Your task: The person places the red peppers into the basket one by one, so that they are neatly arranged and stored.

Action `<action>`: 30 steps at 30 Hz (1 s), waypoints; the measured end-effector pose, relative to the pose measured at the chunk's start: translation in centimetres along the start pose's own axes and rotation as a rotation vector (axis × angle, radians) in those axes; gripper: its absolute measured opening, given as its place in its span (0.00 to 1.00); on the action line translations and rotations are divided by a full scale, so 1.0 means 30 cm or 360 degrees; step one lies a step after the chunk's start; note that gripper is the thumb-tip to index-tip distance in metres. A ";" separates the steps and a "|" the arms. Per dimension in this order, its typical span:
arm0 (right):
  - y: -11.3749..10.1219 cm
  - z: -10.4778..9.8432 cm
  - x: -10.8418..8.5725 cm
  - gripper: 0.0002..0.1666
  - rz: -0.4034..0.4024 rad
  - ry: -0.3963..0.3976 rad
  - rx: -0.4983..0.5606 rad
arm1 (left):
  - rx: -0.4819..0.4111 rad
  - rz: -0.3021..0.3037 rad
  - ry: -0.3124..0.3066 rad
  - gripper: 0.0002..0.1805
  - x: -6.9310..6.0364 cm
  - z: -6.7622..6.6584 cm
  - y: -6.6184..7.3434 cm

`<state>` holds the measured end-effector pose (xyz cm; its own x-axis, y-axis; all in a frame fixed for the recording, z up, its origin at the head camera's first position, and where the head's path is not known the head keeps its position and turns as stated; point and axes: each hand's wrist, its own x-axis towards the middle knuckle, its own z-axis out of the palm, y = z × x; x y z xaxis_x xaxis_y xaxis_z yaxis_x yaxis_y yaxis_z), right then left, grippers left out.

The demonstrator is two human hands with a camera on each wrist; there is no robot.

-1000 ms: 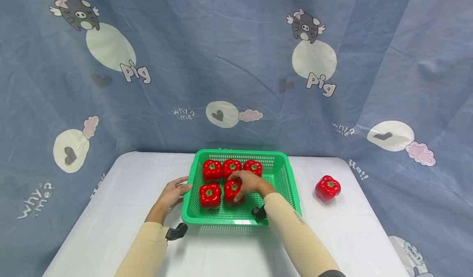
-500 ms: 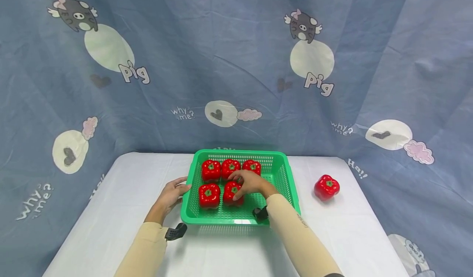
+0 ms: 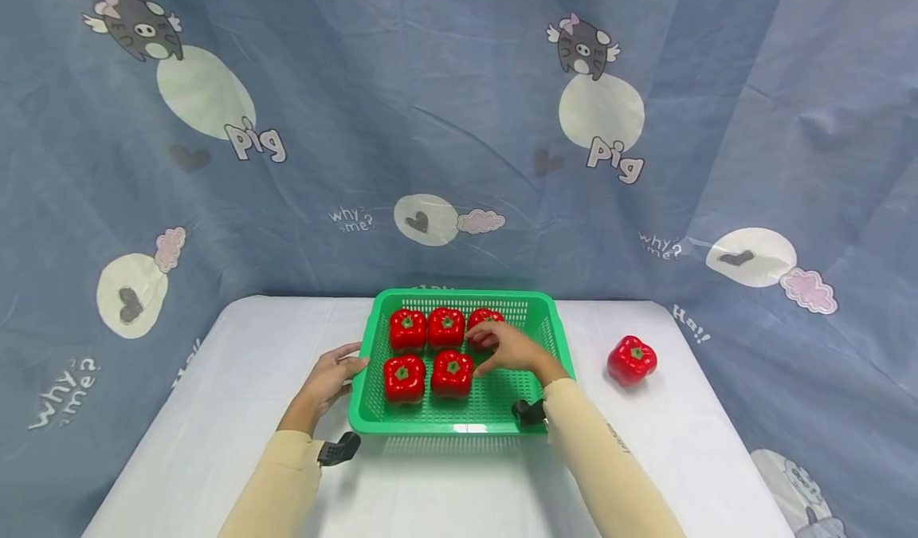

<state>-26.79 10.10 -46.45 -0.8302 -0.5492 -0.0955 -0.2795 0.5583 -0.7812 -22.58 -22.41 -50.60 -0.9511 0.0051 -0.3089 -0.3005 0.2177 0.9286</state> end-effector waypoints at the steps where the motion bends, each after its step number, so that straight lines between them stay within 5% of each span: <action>1: 0.003 -0.007 -0.005 0.37 -0.0012 0.0007 -0.0007 | 0.0005 -0.0001 -0.0001 0.29 0.002 -0.002 0.000; 18: 0.084 -0.139 -0.133 0.38 -0.0026 0.0238 0.0122 | -0.0004 -0.0010 -0.0013 0.30 0.010 -0.002 0.006; 30: 0.136 -0.251 -0.257 0.40 0.0099 0.0434 0.0187 | -0.0029 -0.0026 0.0001 0.30 0.010 0.001 -0.003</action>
<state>-25.16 21.31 -44.25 -0.9473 -0.3201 0.0112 -0.1794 0.5013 -0.8465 -22.85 -22.39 -50.77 -0.9461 0.0010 -0.3238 -0.3171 0.1999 0.9271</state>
